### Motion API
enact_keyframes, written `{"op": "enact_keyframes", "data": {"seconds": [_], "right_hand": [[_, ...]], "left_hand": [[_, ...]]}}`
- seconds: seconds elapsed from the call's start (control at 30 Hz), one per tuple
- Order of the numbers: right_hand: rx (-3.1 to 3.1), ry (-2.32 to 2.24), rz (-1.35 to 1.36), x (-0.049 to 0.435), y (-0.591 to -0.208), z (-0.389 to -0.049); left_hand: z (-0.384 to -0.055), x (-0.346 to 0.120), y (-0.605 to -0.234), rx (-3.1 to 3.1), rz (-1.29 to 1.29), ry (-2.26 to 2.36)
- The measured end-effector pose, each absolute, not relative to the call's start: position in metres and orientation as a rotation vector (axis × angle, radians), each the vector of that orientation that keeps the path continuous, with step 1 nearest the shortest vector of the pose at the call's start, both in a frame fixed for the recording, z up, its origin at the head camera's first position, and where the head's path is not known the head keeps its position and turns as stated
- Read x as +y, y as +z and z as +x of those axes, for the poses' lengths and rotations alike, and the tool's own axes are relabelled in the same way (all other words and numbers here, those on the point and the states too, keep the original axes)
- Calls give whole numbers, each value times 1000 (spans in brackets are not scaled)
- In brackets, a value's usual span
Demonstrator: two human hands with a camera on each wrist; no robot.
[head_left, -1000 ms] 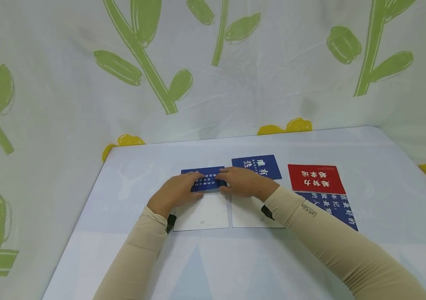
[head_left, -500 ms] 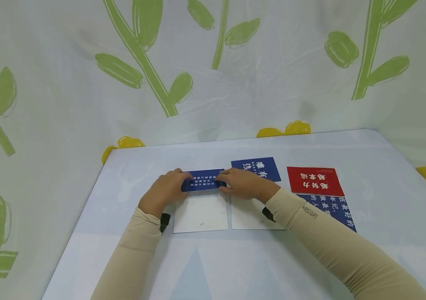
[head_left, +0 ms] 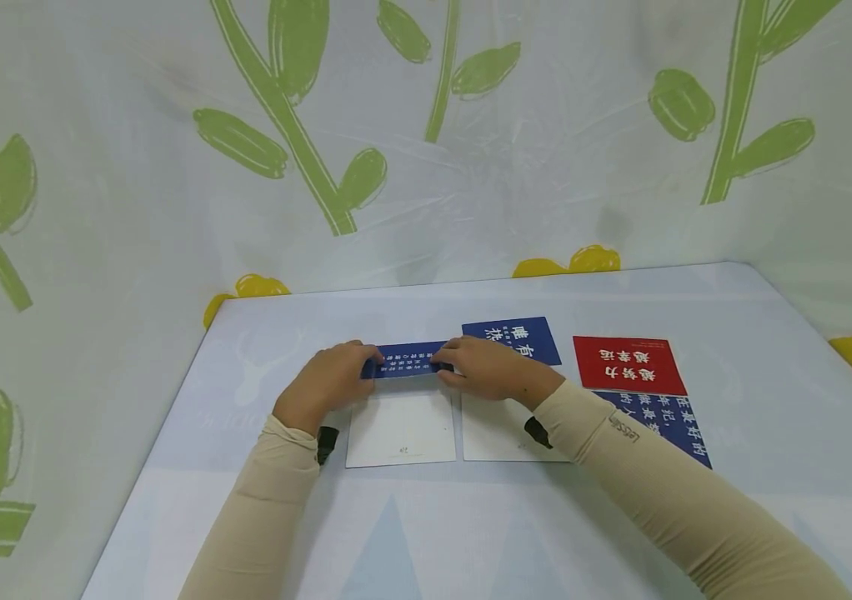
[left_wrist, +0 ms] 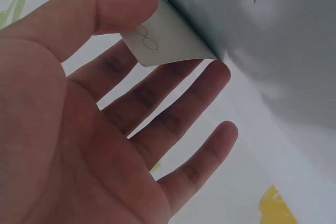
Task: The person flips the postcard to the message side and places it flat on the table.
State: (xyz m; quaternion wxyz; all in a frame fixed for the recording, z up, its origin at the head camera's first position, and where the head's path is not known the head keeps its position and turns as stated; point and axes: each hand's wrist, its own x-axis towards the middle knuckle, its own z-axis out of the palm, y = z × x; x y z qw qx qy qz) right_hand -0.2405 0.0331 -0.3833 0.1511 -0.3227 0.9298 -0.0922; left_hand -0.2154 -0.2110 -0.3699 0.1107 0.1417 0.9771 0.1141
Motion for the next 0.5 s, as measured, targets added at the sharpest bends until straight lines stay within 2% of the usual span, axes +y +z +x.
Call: {"op": "enact_keyframes", "data": {"seconds": [0.5], "right_hand": [[2683,-487,-982,35,-382,-240]], "left_hand": [[-218,-215,-362,2836,385,440]]}}
